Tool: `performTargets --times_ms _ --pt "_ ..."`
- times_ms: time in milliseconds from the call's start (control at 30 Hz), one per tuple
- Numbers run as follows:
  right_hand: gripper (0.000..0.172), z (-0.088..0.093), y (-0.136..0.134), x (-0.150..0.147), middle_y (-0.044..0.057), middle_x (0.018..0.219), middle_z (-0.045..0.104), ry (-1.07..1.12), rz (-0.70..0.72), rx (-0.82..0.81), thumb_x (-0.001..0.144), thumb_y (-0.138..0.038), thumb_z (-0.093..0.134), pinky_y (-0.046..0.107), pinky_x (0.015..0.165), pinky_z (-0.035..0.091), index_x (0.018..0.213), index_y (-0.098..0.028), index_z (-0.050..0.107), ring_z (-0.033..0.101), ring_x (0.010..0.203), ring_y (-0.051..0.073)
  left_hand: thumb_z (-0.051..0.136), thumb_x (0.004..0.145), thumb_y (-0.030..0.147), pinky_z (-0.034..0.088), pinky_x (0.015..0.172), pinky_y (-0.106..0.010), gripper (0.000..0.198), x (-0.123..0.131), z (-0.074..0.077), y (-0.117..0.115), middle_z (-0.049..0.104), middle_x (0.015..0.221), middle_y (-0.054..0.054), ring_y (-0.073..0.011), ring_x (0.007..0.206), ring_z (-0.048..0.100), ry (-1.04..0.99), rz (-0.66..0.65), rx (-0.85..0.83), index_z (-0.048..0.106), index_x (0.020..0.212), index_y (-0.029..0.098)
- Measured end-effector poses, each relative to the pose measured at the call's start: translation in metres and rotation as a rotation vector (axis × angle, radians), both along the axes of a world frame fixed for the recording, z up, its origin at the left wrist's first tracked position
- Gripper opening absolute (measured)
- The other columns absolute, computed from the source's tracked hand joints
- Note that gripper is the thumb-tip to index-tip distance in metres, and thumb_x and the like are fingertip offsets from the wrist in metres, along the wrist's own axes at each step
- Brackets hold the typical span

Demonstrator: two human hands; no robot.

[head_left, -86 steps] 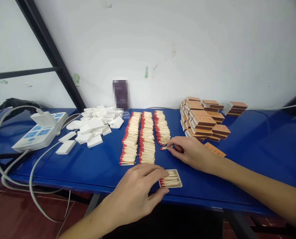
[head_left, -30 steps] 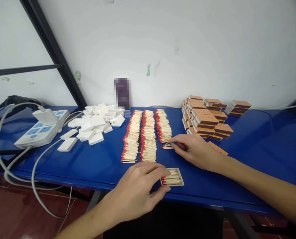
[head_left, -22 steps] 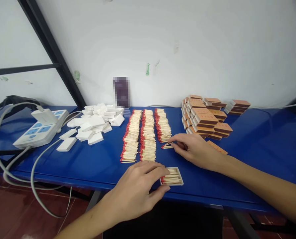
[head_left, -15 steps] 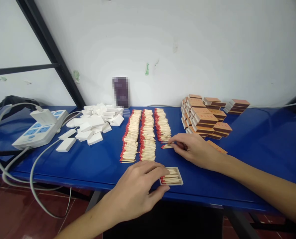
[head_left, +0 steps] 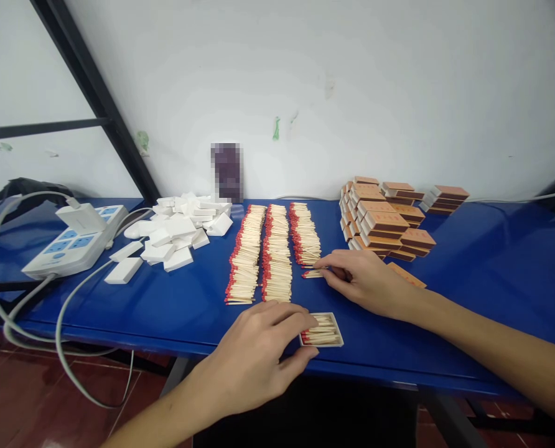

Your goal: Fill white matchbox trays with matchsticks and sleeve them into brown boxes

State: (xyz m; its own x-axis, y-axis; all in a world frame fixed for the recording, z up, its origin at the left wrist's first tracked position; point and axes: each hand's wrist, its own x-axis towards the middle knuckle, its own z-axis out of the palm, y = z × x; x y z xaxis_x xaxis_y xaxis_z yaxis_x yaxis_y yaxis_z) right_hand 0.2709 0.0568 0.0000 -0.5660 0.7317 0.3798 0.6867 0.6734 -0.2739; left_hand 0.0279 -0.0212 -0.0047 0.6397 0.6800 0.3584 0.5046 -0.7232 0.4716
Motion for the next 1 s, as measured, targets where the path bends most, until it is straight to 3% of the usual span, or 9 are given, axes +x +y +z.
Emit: performTargets --times_ms 233,667,1000 --pt "0.018 0.001 -0.001 -0.001 -0.003 0.058 0.051 0.017 -0.036 -0.021 0.091 -0.020 0.051 0.026 0.054 0.035 0.082 -0.019 0.067 0.047 0.052 0.013 0.065 0.094 0.023 0.055 0.095 -0.036 0.025 0.000 0.001 0.000 0.069 0.117 -0.006 -0.0215 0.105 0.066 0.007 0.000 0.006 0.063 0.119 0.021" --pt "0.020 0.003 -0.004 -0.002 -0.001 0.063 0.056 0.030 -0.066 -0.051 0.090 -0.032 0.056 0.028 0.054 0.037 0.090 -0.019 0.071 0.049 0.053 0.014 0.066 0.093 0.022 0.056 0.094 -0.037 0.025 0.000 0.002 0.000 0.070 0.117 -0.006 -0.0223 0.104 0.068 0.004 0.008 0.021 0.064 0.119 0.021" --pt "0.027 0.022 -0.008 0.003 -0.004 0.063 0.049 0.030 -0.028 -0.460 0.094 -0.043 0.055 0.025 0.051 0.035 0.087 -0.022 0.069 0.045 0.056 0.013 0.066 0.094 0.021 0.056 0.094 -0.036 0.027 0.000 0.002 0.000 0.069 0.118 -0.006 -0.0218 0.105 0.067 -0.009 -0.003 0.011 0.062 0.121 0.021"
